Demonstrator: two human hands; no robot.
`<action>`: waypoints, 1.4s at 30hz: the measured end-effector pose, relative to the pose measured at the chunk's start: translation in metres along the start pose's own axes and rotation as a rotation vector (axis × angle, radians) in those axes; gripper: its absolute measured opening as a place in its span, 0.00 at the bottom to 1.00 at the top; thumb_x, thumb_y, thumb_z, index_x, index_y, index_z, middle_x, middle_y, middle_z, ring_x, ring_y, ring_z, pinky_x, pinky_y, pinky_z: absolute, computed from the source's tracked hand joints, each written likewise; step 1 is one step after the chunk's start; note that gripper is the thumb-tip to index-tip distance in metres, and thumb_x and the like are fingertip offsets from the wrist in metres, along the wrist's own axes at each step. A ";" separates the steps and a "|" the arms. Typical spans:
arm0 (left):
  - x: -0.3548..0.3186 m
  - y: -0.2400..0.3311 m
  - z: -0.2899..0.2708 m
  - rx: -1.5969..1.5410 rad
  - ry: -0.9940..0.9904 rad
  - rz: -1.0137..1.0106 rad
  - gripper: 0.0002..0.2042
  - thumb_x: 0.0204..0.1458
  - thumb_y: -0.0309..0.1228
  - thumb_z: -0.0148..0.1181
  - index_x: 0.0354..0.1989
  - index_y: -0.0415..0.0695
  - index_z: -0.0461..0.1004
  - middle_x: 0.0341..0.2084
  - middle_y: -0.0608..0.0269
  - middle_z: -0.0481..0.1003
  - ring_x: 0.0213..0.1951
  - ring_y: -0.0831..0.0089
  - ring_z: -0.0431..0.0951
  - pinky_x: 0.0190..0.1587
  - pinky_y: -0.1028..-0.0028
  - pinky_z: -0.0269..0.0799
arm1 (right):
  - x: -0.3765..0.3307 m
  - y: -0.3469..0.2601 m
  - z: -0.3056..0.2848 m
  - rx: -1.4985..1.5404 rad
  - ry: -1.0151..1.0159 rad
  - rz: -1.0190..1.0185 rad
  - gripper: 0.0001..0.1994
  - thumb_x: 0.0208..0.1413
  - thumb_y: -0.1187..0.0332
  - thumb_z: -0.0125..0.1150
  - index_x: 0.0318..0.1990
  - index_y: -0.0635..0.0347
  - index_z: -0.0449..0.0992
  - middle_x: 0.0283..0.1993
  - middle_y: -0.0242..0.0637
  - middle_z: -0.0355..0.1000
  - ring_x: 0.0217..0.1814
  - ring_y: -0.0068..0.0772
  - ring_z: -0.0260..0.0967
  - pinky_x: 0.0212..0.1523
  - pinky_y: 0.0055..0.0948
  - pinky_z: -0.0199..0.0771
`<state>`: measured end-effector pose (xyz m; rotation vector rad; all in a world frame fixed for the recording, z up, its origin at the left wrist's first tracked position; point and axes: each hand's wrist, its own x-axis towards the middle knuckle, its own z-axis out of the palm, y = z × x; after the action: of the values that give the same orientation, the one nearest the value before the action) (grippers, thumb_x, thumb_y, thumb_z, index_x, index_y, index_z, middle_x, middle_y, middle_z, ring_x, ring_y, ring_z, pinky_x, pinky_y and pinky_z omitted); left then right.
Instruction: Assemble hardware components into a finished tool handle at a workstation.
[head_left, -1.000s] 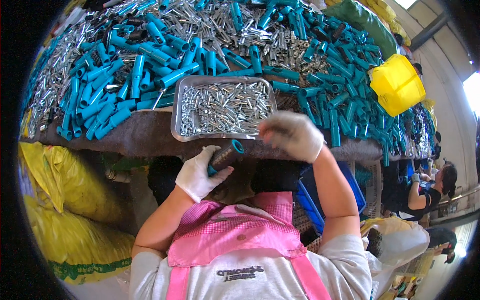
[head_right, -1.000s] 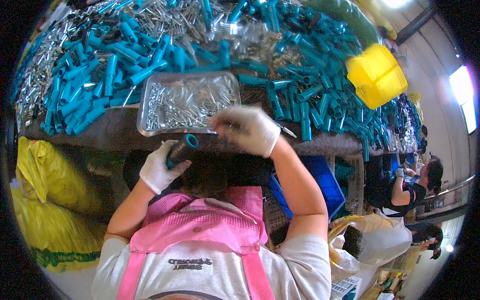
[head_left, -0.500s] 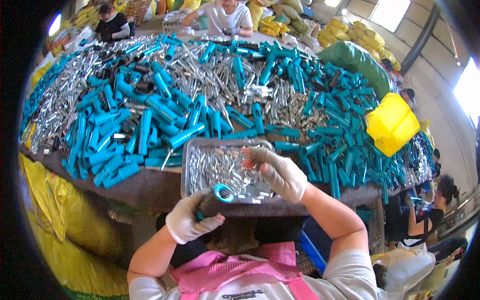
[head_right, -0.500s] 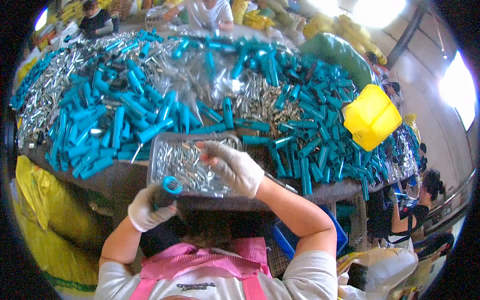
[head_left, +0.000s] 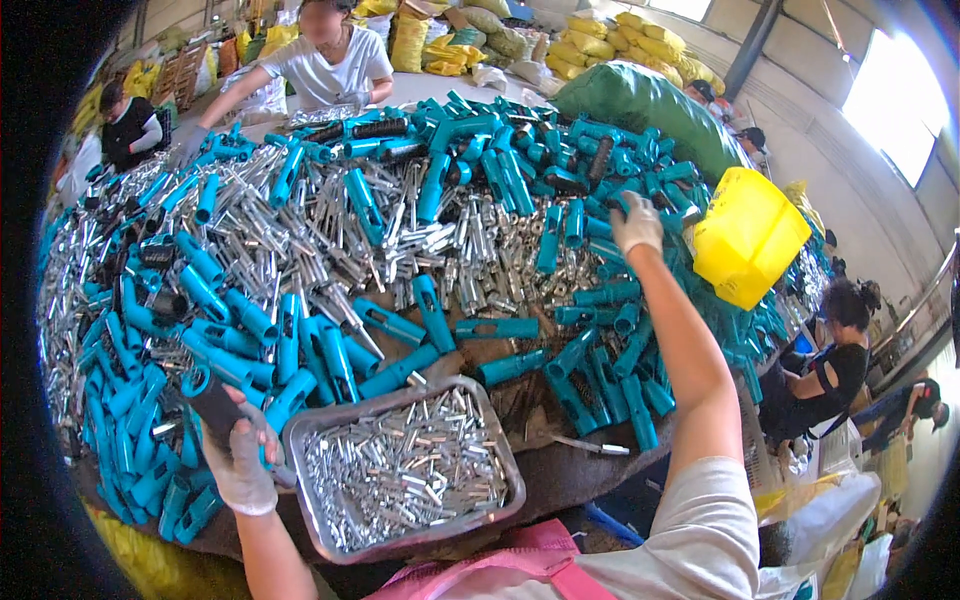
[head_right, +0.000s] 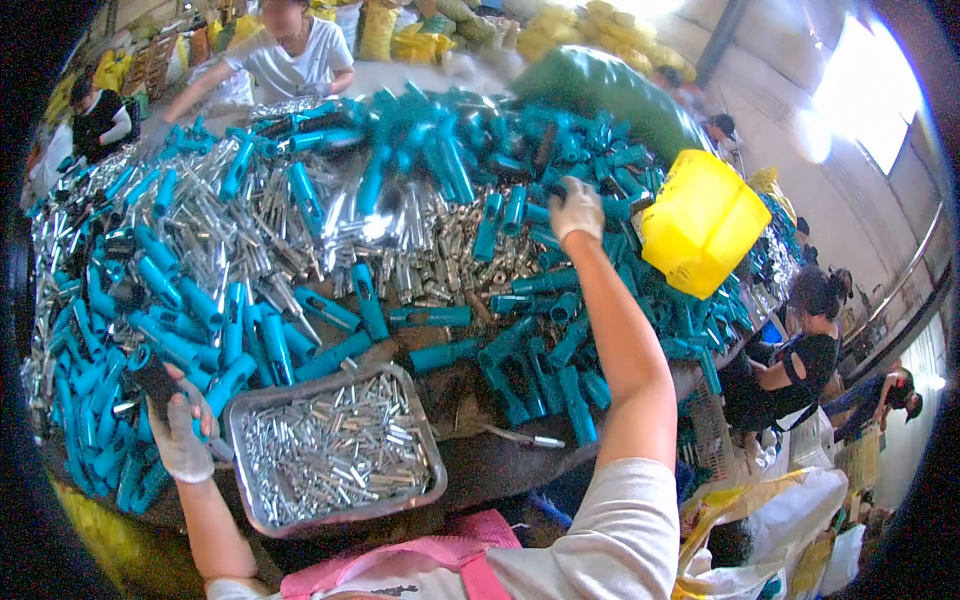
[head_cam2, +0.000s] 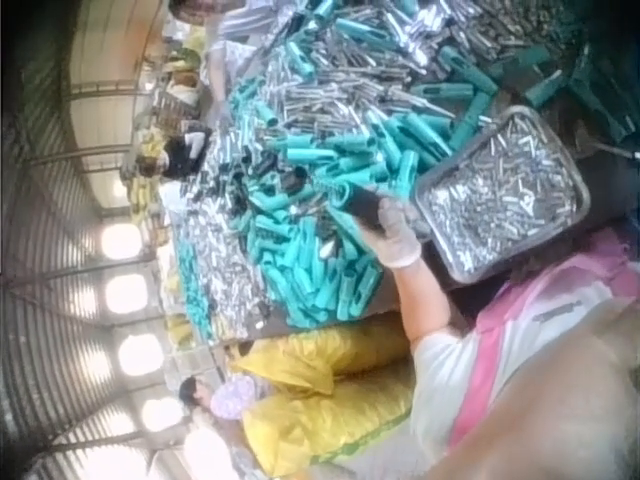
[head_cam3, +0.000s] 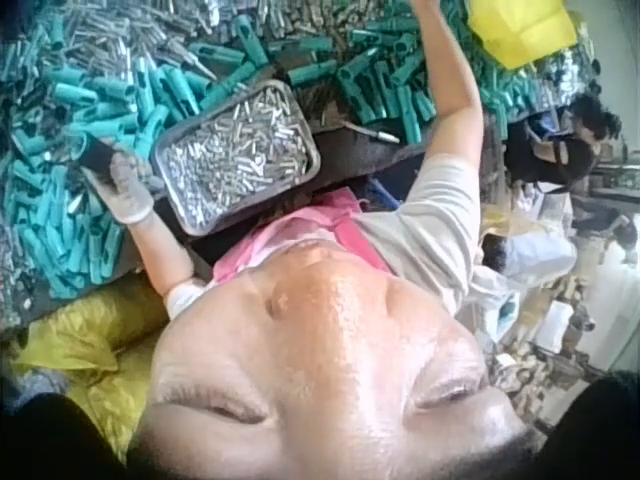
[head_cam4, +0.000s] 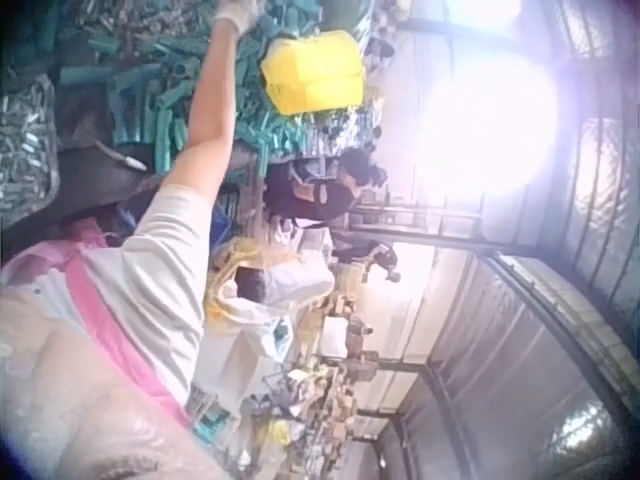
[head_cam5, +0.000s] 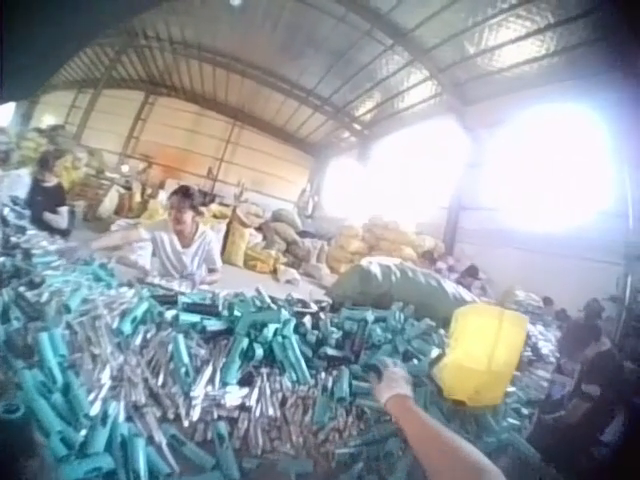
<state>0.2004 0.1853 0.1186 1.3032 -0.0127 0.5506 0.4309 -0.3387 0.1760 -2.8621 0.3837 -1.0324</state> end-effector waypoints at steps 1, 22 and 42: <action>0.001 -0.003 0.002 0.009 -0.003 -0.012 0.26 0.47 0.48 0.60 0.46 0.44 0.61 0.17 0.69 0.60 0.13 0.82 0.58 0.13 0.82 0.52 | 0.017 0.018 -0.001 -0.127 -0.086 0.141 0.21 0.50 0.57 0.57 0.51 0.51 0.68 0.54 0.44 0.65 0.56 0.45 0.61 0.55 0.39 0.64; -0.007 -0.026 -0.028 0.130 -0.112 -0.028 0.29 0.53 0.45 0.54 0.57 0.40 0.56 0.19 0.68 0.61 0.14 0.81 0.60 0.15 0.82 0.54 | 0.116 0.091 -0.004 -0.244 -0.508 0.406 0.47 0.36 0.39 0.63 0.65 0.45 0.53 0.67 0.46 0.50 0.68 0.48 0.49 0.64 0.41 0.53; -0.007 -0.011 -0.014 -0.090 0.036 -0.168 0.32 0.38 0.48 0.70 0.43 0.42 0.59 0.12 0.70 0.61 0.11 0.80 0.60 0.12 0.82 0.53 | 0.126 -0.149 0.040 0.146 -0.518 -0.182 0.42 0.42 0.34 0.54 0.61 0.52 0.60 0.62 0.47 0.59 0.64 0.47 0.54 0.61 0.40 0.56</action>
<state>0.1944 0.1939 0.1026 1.1945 0.1001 0.4244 0.5812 -0.2281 0.2457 -2.9177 0.0067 -0.2863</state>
